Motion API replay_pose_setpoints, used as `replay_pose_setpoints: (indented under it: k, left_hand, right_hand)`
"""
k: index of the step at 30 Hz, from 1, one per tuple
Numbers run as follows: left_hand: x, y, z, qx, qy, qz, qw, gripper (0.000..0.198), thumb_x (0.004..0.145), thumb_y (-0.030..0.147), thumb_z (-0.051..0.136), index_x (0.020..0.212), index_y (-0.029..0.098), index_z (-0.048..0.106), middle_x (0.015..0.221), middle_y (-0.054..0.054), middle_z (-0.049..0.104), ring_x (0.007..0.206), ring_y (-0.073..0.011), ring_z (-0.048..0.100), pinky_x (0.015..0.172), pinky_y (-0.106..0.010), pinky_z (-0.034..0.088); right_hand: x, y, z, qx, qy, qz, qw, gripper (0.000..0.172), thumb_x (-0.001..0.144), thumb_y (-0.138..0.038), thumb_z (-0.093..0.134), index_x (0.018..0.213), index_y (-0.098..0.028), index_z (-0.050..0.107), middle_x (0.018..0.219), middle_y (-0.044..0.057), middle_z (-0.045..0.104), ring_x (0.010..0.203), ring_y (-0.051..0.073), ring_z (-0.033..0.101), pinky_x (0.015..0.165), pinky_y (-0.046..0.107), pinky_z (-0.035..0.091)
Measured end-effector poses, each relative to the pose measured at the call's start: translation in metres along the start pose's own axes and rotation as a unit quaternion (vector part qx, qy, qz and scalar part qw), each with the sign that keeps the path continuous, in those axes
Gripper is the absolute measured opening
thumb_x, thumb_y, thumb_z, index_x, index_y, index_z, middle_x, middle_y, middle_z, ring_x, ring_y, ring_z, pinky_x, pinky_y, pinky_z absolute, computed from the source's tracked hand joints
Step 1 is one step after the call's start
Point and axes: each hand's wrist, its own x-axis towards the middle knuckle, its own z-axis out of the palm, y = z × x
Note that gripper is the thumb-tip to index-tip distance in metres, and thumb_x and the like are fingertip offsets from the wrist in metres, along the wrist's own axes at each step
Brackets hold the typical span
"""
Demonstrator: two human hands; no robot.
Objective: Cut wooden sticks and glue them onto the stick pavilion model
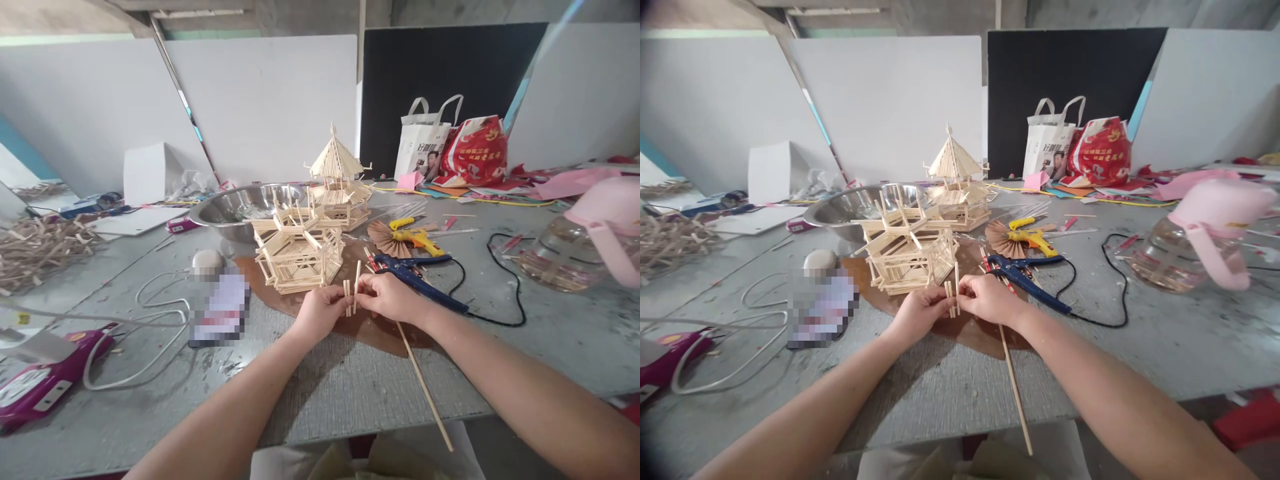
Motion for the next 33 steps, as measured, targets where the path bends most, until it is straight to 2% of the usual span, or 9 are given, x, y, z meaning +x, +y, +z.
replay_pose_setpoints:
  k: [9, 17, 26, 33]
  left_hand:
    - [-0.0006, -0.0007, -0.0017, -0.009, -0.024, 0.013, 1.0, 0.023, 0.074, 0.032, 0.049, 0.078, 0.016, 0.065, 0.062, 0.001, 0.058, 0.057, -0.0095, 0.049, 0.053, -0.019, 0.037]
    - [-0.0015, 0.0075, -0.0028, 0.049, -0.024, 0.022, 0.998, 0.015, 0.071, 0.025, 0.051, 0.066, 0.015, 0.062, 0.058, 0.003, 0.053, 0.055, -0.0078, 0.044, 0.052, -0.018, 0.033]
    - [-0.0031, 0.006, -0.001, 0.074, -0.026, 0.035, 0.996, 0.018, 0.074, 0.026, 0.048, 0.063, 0.015, 0.059, 0.059, 0.003, 0.054, 0.057, -0.008, 0.045, 0.052, -0.018, 0.032]
    - [-0.0042, 0.0064, 0.0007, 0.08, -0.013, 0.037, 0.996, 0.022, 0.074, 0.028, 0.049, 0.058, 0.014, 0.057, 0.055, 0.003, 0.052, 0.053, -0.0071, 0.042, 0.049, -0.018, 0.031]
  right_hand:
    - [-0.0025, -0.0003, -0.0021, -0.01, -0.018, 0.004, 1.0, 0.01, 0.075, -0.024, 0.048, 0.076, -0.017, 0.055, 0.051, -0.004, 0.054, 0.046, 0.008, 0.05, 0.048, 0.019, 0.036]
    - [-0.0032, 0.0029, -0.0019, 0.021, -0.034, 0.004, 0.999, 0.015, 0.077, -0.026, 0.046, 0.081, -0.017, 0.057, 0.059, -0.002, 0.059, 0.05, 0.01, 0.056, 0.054, 0.021, 0.042]
    - [-0.0041, -0.0005, -0.0003, 0.003, -0.025, 0.003, 1.0, 0.018, 0.077, -0.026, 0.046, 0.079, -0.016, 0.061, 0.058, 0.0, 0.061, 0.049, 0.01, 0.056, 0.053, 0.02, 0.041]
    - [-0.0037, -0.0033, -0.0003, -0.017, 0.0, -0.009, 1.0, 0.015, 0.074, -0.024, 0.05, 0.072, -0.017, 0.063, 0.057, -0.001, 0.06, 0.05, 0.009, 0.054, 0.051, 0.019, 0.038]
